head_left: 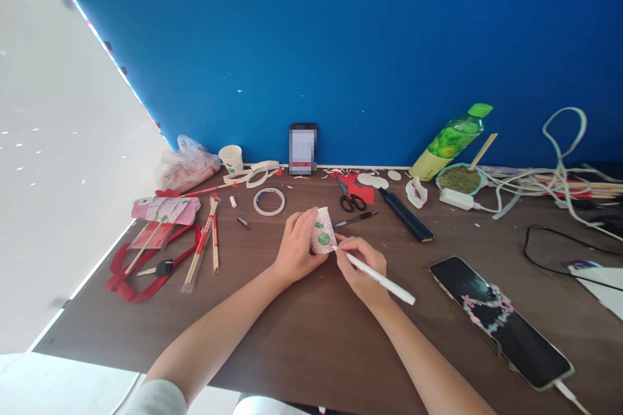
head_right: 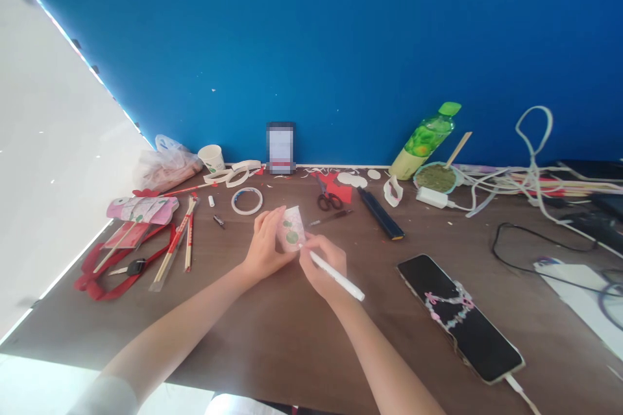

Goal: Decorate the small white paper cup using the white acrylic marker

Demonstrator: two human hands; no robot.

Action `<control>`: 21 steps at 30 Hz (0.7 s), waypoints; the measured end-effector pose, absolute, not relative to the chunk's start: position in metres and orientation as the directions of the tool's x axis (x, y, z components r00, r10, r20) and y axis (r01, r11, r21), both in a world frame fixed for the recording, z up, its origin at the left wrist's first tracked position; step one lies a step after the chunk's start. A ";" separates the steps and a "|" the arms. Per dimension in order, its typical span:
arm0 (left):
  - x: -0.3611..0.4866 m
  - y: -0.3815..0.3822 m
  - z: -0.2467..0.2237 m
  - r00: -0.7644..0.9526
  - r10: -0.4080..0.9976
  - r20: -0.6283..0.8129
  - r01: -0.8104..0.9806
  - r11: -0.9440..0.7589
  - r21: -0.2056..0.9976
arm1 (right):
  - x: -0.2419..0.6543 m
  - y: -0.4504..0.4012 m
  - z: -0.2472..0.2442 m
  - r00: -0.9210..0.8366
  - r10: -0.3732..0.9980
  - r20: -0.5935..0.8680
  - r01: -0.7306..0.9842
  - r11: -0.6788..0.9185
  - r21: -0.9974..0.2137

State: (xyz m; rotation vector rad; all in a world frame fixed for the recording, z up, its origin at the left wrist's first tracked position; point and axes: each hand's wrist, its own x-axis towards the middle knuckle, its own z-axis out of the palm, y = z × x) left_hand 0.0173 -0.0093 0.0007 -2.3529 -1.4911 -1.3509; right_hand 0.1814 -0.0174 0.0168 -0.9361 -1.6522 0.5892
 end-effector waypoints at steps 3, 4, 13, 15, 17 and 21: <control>0.017 -0.009 -0.001 0.167 0.697 0.697 0.753 -0.547 0.367 | 0.180 -0.018 0.016 -0.100 0.814 0.573 0.290 0.574 -0.766; 0.017 -0.009 -0.002 0.173 0.690 0.703 0.752 -0.553 0.358 | 0.180 -0.018 0.016 -0.099 0.816 0.569 0.297 0.570 -0.766; 0.017 -0.009 -0.001 0.196 0.656 0.729 0.755 -0.575 0.314 | 0.179 -0.018 0.016 -0.096 0.819 0.565 0.368 0.557 -0.745; 0.017 -0.008 -0.001 0.192 0.662 0.725 0.756 -0.570 0.320 | 0.179 -0.017 0.017 -0.100 0.825 0.556 0.375 0.549 -0.747; 0.017 -0.008 0.000 0.184 0.668 0.721 0.758 -0.564 0.328 | 0.179 -0.018 0.017 -0.101 0.833 0.545 0.368 0.540 -0.757; 0.018 -0.009 0.000 0.186 0.663 0.725 0.756 -0.568 0.325 | 0.181 -0.018 0.016 -0.085 0.845 0.528 0.339 0.523 -0.782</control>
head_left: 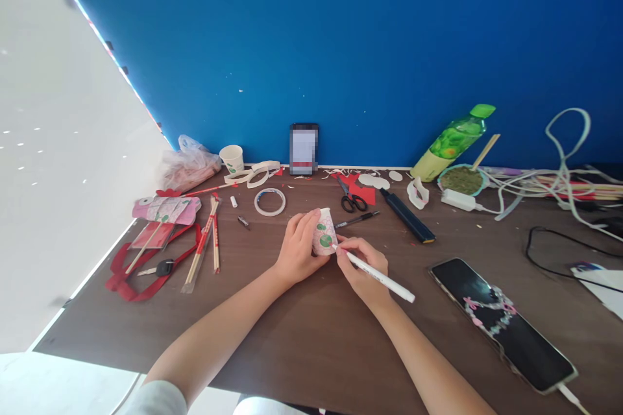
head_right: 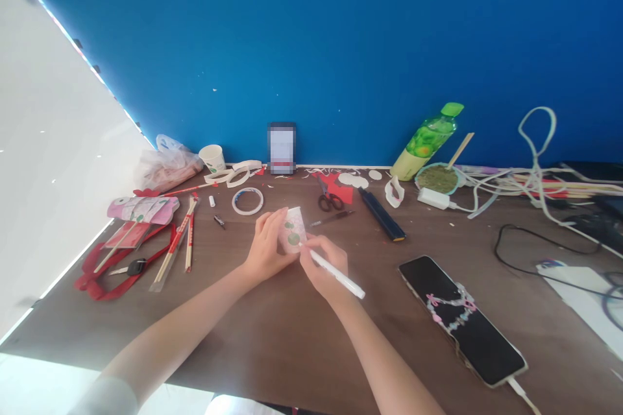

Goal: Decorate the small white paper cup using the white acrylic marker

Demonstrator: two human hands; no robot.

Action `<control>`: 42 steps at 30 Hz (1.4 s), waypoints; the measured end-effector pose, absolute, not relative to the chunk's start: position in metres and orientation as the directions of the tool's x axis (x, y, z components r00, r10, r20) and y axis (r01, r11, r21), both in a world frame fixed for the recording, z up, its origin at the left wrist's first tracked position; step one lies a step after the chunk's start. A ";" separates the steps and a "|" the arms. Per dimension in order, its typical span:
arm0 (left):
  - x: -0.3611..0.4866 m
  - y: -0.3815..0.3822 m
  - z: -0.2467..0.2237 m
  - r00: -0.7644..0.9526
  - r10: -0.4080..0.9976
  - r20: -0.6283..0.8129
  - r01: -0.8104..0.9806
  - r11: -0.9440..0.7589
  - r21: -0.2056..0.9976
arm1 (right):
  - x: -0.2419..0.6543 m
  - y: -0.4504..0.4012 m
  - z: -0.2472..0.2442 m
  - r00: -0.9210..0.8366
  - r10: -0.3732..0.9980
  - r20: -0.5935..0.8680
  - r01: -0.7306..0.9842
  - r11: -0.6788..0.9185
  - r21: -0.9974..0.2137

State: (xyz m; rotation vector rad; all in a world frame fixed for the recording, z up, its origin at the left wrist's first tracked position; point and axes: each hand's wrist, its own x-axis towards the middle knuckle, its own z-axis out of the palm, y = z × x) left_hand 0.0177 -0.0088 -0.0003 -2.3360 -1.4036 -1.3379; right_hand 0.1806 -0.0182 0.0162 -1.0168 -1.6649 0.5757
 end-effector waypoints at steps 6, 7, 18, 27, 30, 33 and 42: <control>0.017 -0.009 -0.002 0.177 0.677 0.715 0.750 -0.562 0.347 | 0.182 -0.017 0.013 -0.085 0.865 0.495 0.320 0.494 -0.808; 0.017 -0.008 -0.003 0.178 0.678 0.714 0.749 -0.564 0.348 | 0.182 -0.017 0.013 -0.085 0.866 0.493 0.314 0.492 -0.812; 0.018 -0.009 -0.003 0.163 0.707 0.689 0.747 -0.544 0.382 | 0.184 -0.014 0.020 0.067 0.921 0.383 0.244 0.357 -0.902; 0.018 -0.008 -0.007 0.083 0.727 0.681 0.696 -0.531 0.483 | 0.185 -0.009 0.015 -0.054 0.962 0.266 -0.011 0.266 -0.964; 0.018 -0.009 -0.007 0.079 0.767 0.637 0.678 -0.510 0.529 | 0.186 -0.006 0.009 -0.007 0.962 0.274 -0.086 0.273 -0.958; 0.018 -0.009 -0.006 0.084 0.806 0.586 0.658 -0.487 0.575 | 0.185 -0.007 0.011 0.134 0.947 0.292 0.014 0.293 -0.956; 0.015 -0.008 -0.005 0.143 0.865 0.481 0.631 -0.454 0.629 | 0.180 -0.011 0.015 0.091 0.856 0.508 0.371 0.445 -0.815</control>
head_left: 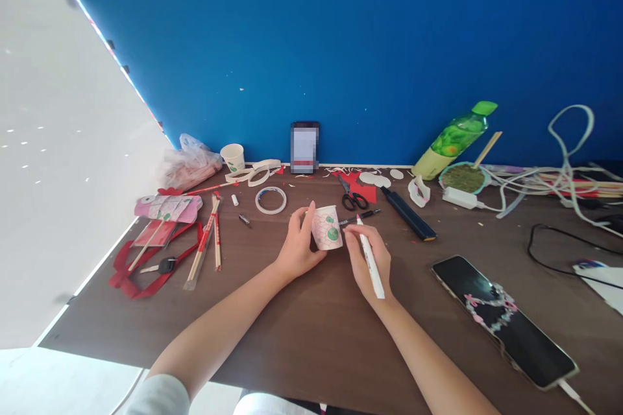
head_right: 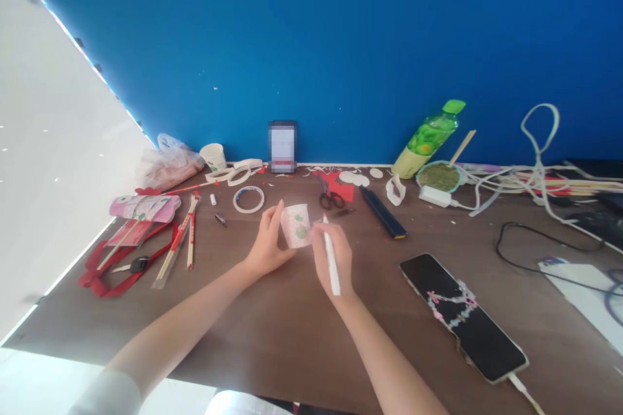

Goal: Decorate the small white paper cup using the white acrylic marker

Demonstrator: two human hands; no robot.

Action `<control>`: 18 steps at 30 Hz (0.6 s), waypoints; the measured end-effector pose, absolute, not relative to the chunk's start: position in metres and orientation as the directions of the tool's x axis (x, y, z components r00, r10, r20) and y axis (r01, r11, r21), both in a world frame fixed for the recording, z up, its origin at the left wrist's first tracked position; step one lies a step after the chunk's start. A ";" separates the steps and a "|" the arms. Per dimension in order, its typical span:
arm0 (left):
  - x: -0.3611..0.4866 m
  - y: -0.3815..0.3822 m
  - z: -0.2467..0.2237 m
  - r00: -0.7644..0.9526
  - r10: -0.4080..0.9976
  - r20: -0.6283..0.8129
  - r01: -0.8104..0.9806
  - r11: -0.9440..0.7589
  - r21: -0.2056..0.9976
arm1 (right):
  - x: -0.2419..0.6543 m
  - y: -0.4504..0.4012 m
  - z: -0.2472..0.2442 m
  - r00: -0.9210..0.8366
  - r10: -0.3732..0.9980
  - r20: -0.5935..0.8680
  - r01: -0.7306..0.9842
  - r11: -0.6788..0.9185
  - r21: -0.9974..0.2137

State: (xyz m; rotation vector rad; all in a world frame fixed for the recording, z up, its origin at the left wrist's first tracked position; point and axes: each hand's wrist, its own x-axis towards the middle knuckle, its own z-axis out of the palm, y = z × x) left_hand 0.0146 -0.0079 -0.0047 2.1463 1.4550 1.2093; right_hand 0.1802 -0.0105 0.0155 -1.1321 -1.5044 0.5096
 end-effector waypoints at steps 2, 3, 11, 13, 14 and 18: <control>0.015 -0.008 -0.004 0.126 0.851 0.510 0.662 -0.455 0.595 | 0.179 -0.010 0.013 0.047 0.855 0.516 0.349 0.470 -0.811; 0.015 -0.008 -0.004 0.124 0.842 0.525 0.679 -0.458 0.574 | 0.178 -0.009 0.012 0.021 0.861 0.509 0.319 0.477 -0.819; 0.015 -0.011 0.000 0.065 0.777 0.626 0.761 -0.444 0.472 | 0.174 -0.012 0.008 -0.048 0.915 0.400 0.122 0.403 -0.907; 0.015 -0.011 -0.001 0.060 0.759 0.649 0.756 -0.459 0.467 | 0.174 -0.012 0.009 -0.056 0.938 0.341 0.063 0.344 -0.937; 0.015 -0.011 -0.001 0.059 0.748 0.661 0.749 -0.471 0.466 | 0.174 -0.011 0.009 -0.064 0.950 0.307 0.032 0.309 -0.951; 0.015 -0.011 -0.004 0.058 0.709 0.702 0.701 -0.530 0.478 | 0.176 -0.009 0.007 -0.087 0.976 0.199 -0.072 0.193 -0.979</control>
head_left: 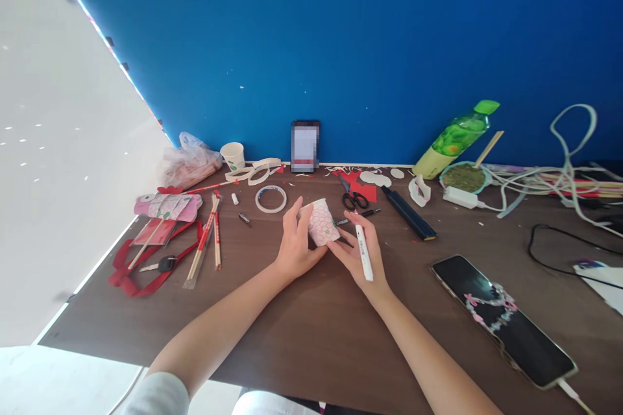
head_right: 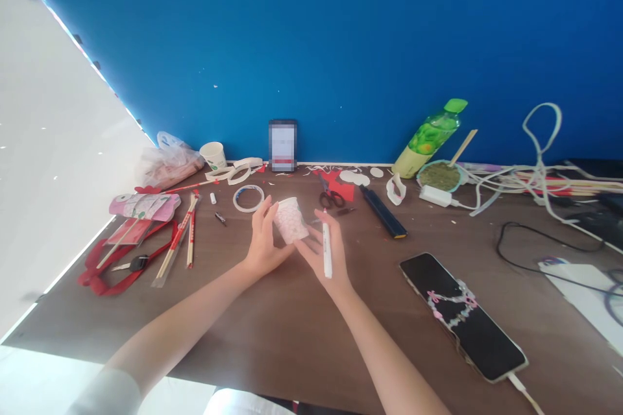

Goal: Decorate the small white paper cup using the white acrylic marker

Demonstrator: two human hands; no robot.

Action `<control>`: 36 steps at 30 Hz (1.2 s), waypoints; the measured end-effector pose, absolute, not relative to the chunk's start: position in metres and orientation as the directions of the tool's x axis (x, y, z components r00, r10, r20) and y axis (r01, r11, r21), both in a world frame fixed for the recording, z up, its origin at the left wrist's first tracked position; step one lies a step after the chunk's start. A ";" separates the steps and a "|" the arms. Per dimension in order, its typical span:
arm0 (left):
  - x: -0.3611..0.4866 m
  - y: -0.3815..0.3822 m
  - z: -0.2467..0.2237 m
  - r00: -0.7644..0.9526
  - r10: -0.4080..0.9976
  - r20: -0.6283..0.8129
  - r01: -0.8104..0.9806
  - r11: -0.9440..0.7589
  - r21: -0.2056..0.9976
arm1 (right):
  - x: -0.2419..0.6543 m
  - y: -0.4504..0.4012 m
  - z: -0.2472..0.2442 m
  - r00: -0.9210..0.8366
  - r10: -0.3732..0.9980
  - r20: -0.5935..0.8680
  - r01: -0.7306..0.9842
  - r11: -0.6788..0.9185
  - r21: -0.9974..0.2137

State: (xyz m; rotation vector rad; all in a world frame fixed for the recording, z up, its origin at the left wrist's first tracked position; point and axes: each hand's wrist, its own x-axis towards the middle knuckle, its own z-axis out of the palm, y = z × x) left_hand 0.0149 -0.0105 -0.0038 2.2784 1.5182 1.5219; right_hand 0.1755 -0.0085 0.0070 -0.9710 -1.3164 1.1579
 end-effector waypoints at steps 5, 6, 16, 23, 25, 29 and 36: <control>0.018 -0.012 -0.004 0.036 0.708 0.705 0.697 -0.523 0.490 | 0.178 -0.003 0.002 0.016 0.977 0.211 -0.118 0.211 -0.970; 0.018 -0.012 -0.003 0.025 0.717 0.696 0.700 -0.510 0.500 | 0.178 -0.002 0.002 0.034 0.979 0.199 -0.140 0.202 -0.969; 0.014 -0.008 0.000 0.033 0.812 0.583 0.564 -0.497 0.660 | 0.182 -0.001 0.012 -0.152 0.988 0.017 -0.390 -0.044 -0.920; 0.014 -0.009 0.001 -0.039 0.802 0.596 0.579 -0.468 0.667 | 0.182 -0.004 0.011 -0.059 0.994 0.090 -0.261 0.071 -0.963; 0.015 -0.010 0.001 -0.036 0.808 0.588 0.597 -0.455 0.661 | 0.180 -0.007 0.012 -0.019 0.988 0.151 -0.193 0.144 -0.971; 0.015 -0.011 0.001 -0.010 0.812 0.583 0.614 -0.455 0.645 | 0.176 -0.013 0.014 -0.060 0.972 0.229 -0.098 0.223 -0.970; 0.016 -0.010 -0.001 -0.013 0.741 0.671 0.585 -0.539 0.607 | 0.176 -0.012 0.013 -0.041 0.971 0.236 -0.064 0.234 -0.970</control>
